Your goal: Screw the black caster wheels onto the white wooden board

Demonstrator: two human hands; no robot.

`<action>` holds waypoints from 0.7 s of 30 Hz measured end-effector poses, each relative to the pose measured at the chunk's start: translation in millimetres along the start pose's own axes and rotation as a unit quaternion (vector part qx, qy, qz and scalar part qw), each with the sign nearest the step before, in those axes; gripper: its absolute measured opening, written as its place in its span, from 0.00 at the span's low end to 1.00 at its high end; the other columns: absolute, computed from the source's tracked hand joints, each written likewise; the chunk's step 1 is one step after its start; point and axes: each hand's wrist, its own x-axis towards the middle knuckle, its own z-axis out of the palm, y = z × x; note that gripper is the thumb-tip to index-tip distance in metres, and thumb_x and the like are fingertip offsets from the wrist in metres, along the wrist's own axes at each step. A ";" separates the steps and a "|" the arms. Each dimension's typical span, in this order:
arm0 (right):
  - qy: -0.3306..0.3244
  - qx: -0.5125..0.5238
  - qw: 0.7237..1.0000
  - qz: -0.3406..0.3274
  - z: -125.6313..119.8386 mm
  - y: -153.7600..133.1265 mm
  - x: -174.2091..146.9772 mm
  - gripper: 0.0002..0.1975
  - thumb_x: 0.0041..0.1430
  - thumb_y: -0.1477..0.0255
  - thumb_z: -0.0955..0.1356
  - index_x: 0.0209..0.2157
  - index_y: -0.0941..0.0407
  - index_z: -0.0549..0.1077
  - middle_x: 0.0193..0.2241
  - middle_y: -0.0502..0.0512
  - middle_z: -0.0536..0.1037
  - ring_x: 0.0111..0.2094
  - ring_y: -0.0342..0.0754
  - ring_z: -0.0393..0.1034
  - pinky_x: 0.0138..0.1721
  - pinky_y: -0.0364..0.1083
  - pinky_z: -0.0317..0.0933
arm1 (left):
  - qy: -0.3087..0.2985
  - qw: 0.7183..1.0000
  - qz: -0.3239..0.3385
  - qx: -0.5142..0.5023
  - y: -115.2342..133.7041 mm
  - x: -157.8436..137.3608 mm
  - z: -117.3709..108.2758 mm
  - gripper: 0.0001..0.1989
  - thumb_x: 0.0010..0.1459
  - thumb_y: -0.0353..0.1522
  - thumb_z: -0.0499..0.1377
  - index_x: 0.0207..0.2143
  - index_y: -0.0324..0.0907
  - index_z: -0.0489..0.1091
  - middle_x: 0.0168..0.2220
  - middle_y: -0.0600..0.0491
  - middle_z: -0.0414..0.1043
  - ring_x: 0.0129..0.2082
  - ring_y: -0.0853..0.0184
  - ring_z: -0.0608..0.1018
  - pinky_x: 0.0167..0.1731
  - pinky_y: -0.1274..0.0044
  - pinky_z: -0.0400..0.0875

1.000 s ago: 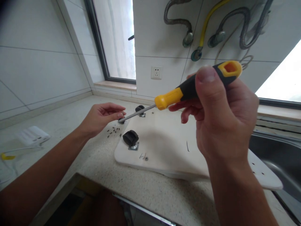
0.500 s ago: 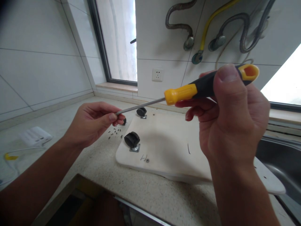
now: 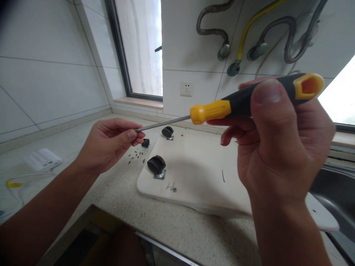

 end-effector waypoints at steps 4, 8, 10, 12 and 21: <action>-0.017 -0.032 0.999 -0.019 2.9 -4.9 -3.4 0.06 0.62 0.60 0.77 0.38 0.46 0.86 0.37 0.49 0.77 0.27 0.40 0.73 0.15 0.42 0.61 | 0.021 1.000 -0.005 0.007 1.0 0.7 -0.4 0.07 0.56 0.35 0.77 0.38 0.48 0.87 0.32 0.53 0.87 0.33 0.70 0.87 0.33 0.84 0.81; -0.009 -0.046 0.999 -0.023 5.9 -8.8 -5.1 0.04 0.64 0.65 0.74 0.37 0.44 0.85 0.40 0.51 0.76 0.29 0.43 0.74 0.15 0.42 0.59 | 0.031 0.999 -0.007 0.043 -0.8 0.6 -3.1 0.08 0.57 0.37 0.76 0.39 0.47 0.87 0.33 0.51 0.87 0.34 0.66 0.88 0.35 0.79 0.83; -0.010 -0.058 0.998 -0.022 6.1 -10.0 -6.0 0.05 0.65 0.67 0.73 0.37 0.44 0.85 0.41 0.51 0.77 0.29 0.44 0.73 0.16 0.43 0.60 | 0.031 0.998 -0.001 0.062 -2.8 0.5 -4.6 0.09 0.57 0.37 0.76 0.40 0.48 0.87 0.34 0.51 0.87 0.34 0.66 0.88 0.38 0.77 0.84; -0.020 -0.062 0.998 -0.026 4.7 -10.4 -6.3 0.06 0.64 0.67 0.73 0.38 0.44 0.85 0.42 0.51 0.78 0.29 0.45 0.72 0.15 0.44 0.60 | 0.034 0.997 0.005 0.075 -4.8 0.7 -5.7 0.09 0.57 0.38 0.76 0.40 0.48 0.87 0.34 0.52 0.87 0.34 0.65 0.88 0.39 0.76 0.85; -0.101 -0.006 0.995 -0.017 -15.1 -2.6 9.4 0.16 0.51 0.66 0.80 0.43 0.54 0.86 0.44 0.58 0.82 0.30 0.49 0.74 0.11 0.46 0.64 | 0.060 0.995 0.025 0.078 -11.0 3.3 -6.6 0.09 0.57 0.37 0.76 0.41 0.49 0.87 0.35 0.52 0.87 0.36 0.66 0.87 0.40 0.75 0.84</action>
